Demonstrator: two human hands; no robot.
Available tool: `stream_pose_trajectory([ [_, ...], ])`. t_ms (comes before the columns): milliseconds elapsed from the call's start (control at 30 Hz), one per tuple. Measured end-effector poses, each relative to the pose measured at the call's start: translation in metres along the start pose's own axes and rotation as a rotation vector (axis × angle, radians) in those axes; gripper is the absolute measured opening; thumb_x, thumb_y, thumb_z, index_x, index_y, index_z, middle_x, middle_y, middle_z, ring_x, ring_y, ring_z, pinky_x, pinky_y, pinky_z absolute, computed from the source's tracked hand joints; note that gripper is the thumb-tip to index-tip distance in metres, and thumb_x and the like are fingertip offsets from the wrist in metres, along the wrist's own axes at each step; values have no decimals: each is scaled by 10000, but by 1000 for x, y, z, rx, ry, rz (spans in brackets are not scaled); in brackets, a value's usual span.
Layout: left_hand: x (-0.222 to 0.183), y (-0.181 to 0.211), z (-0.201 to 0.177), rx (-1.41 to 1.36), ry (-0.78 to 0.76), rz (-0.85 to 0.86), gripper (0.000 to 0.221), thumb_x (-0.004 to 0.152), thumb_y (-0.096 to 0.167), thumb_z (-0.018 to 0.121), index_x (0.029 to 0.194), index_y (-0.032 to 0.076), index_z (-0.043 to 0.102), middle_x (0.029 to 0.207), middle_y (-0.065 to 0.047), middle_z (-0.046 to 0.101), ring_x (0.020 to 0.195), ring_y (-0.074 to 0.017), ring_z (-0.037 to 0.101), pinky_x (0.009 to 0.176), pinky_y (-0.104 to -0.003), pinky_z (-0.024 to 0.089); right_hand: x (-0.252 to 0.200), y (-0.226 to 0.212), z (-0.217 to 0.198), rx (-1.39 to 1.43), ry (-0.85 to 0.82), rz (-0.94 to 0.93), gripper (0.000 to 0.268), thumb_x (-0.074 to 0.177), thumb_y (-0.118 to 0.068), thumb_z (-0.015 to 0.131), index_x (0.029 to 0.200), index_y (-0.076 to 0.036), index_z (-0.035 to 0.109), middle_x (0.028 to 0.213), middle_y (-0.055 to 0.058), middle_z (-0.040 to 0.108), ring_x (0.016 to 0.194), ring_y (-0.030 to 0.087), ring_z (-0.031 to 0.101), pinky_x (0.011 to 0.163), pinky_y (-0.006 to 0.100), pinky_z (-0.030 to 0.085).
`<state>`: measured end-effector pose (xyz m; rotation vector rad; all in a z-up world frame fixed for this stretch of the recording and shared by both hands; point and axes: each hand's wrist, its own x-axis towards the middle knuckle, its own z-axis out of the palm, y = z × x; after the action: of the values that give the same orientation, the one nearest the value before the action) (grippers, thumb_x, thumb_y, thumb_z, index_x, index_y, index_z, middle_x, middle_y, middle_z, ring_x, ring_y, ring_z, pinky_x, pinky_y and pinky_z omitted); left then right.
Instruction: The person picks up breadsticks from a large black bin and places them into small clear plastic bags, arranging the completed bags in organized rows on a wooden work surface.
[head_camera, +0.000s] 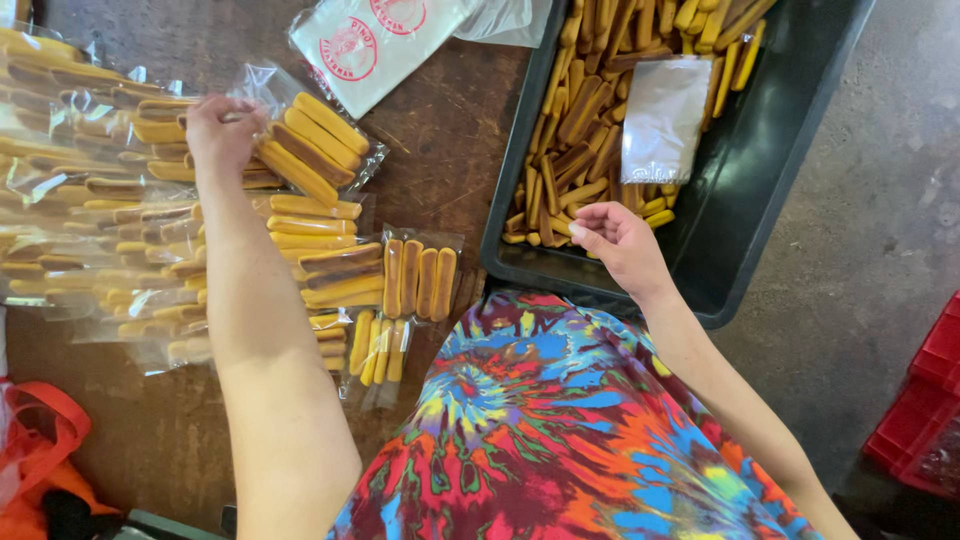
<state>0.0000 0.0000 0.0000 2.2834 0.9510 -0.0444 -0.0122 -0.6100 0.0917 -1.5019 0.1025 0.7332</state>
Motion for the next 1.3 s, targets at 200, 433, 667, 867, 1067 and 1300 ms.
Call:
stream_pose_trajectory([
  [200,-4,-10,7,-135,49,73,169,812,167,874,896,67,766,884,-94,779,794,-201,724,740,-324,569,4,3,11,14,-26,15,246,969,-88,709,1185,-2,630,1042,31,681,938,96,668,881,240,553],
  [433,-77,-26,-18,111,401,245,331,837,184,931,806,9,651,847,-126,636,792,-322,614,714,-441,492,12,-11,17,-38,-27,9,230,972,-100,708,1170,-4,638,1034,30,681,934,96,667,870,238,547],
  [667,-125,-27,-27,63,420,245,252,900,191,895,888,49,687,918,-113,614,860,-323,611,760,-449,493,44,-35,108,-574,-297,-124,465,893,-291,766,1310,-122,647,1118,41,694,823,111,688,755,274,570],
  [867,-129,-8,-29,124,405,341,244,876,185,906,949,53,714,989,-133,591,870,-335,601,766,-462,492,130,-3,234,-643,-442,-382,661,866,-345,761,1464,-191,529,1415,123,575,1037,256,678,937,366,567],
  [1067,-139,3,-44,83,392,235,417,863,249,899,1104,36,635,1159,-138,536,1052,-345,565,911,-468,477,179,64,305,-746,-249,-484,718,854,-315,812,1476,-131,507,1504,189,465,1315,365,533,1087,419,467],
  [1300,-146,39,-8,489,329,540,629,929,431,838,1470,236,585,1645,-137,349,1528,-392,296,1232,-609,232,159,39,337,-993,-384,-278,744,823,-262,730,1502,-120,462,1426,137,507,1251,391,484,1078,442,449],
])
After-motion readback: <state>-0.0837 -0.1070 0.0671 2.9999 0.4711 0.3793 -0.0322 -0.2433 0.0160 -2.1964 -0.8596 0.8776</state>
